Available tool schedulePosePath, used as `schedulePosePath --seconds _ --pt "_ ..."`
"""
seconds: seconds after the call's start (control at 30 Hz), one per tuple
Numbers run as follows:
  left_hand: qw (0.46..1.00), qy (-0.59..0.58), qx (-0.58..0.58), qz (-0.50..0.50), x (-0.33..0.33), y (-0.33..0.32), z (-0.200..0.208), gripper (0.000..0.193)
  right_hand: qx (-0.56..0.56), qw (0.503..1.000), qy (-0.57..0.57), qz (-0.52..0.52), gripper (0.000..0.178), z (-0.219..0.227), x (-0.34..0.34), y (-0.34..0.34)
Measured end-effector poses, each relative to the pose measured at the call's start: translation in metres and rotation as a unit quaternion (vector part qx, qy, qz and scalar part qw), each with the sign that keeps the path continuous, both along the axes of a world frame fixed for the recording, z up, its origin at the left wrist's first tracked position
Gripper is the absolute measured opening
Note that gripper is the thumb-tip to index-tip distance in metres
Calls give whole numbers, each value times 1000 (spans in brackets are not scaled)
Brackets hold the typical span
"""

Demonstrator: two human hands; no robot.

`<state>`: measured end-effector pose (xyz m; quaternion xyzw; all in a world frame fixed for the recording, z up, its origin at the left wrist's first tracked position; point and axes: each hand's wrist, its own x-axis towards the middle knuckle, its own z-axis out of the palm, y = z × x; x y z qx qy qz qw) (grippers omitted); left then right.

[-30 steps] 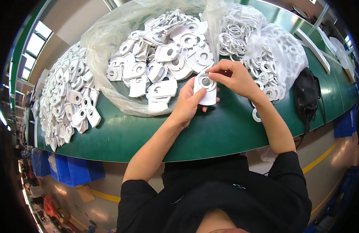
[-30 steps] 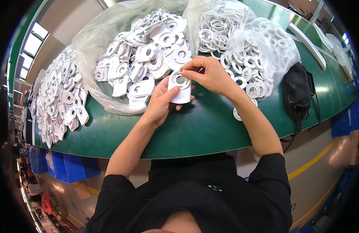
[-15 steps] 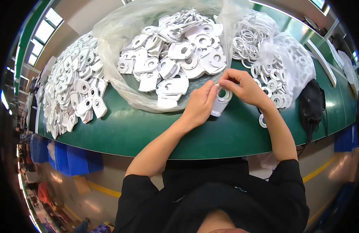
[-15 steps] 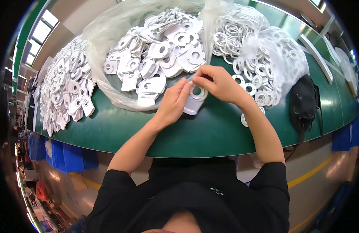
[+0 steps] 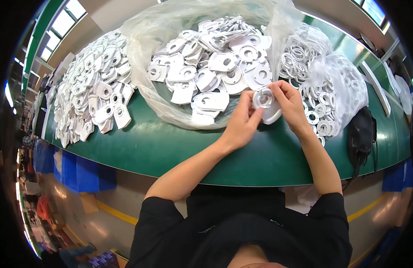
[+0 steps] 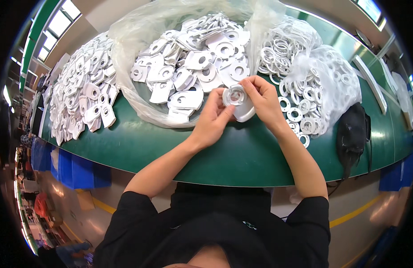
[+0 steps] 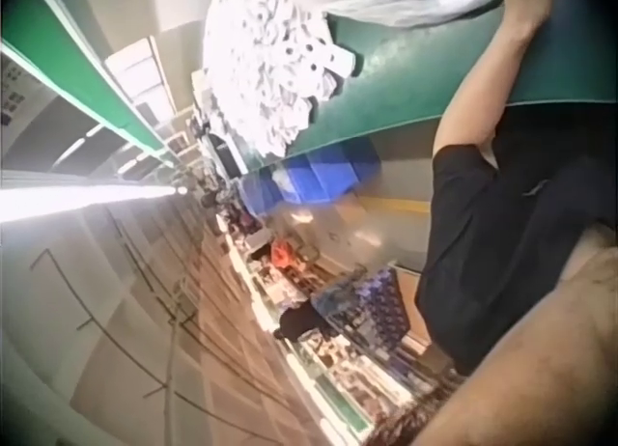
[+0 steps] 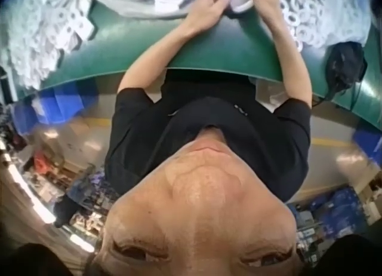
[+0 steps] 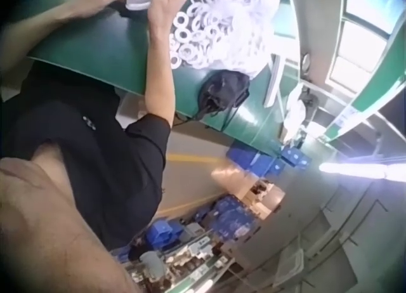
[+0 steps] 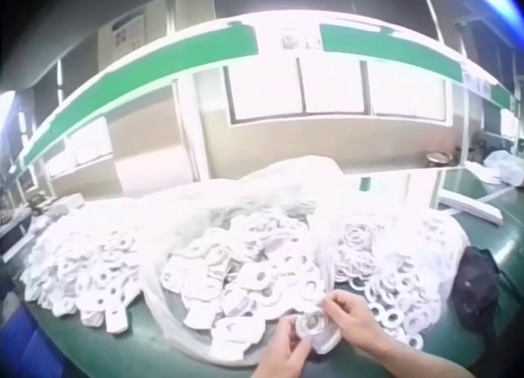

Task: Assembling small plastic components with metal rings at a production workbench.

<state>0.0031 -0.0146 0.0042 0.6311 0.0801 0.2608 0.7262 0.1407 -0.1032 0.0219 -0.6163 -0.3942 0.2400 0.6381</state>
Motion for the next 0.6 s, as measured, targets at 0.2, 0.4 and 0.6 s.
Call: schedulePosePath --seconds 0.2,0.4,0.6 --pt "997 37 -39 -47 -4 8 -2 21 -63 987 -148 -4 15 11 -13 -3" --pt "976 111 179 50 -8 16 5 27 -85 965 -249 -14 14 15 -22 -4" --pt "975 124 168 69 -8 22 8 29 -75 988 -128 43 13 9 -17 -4"
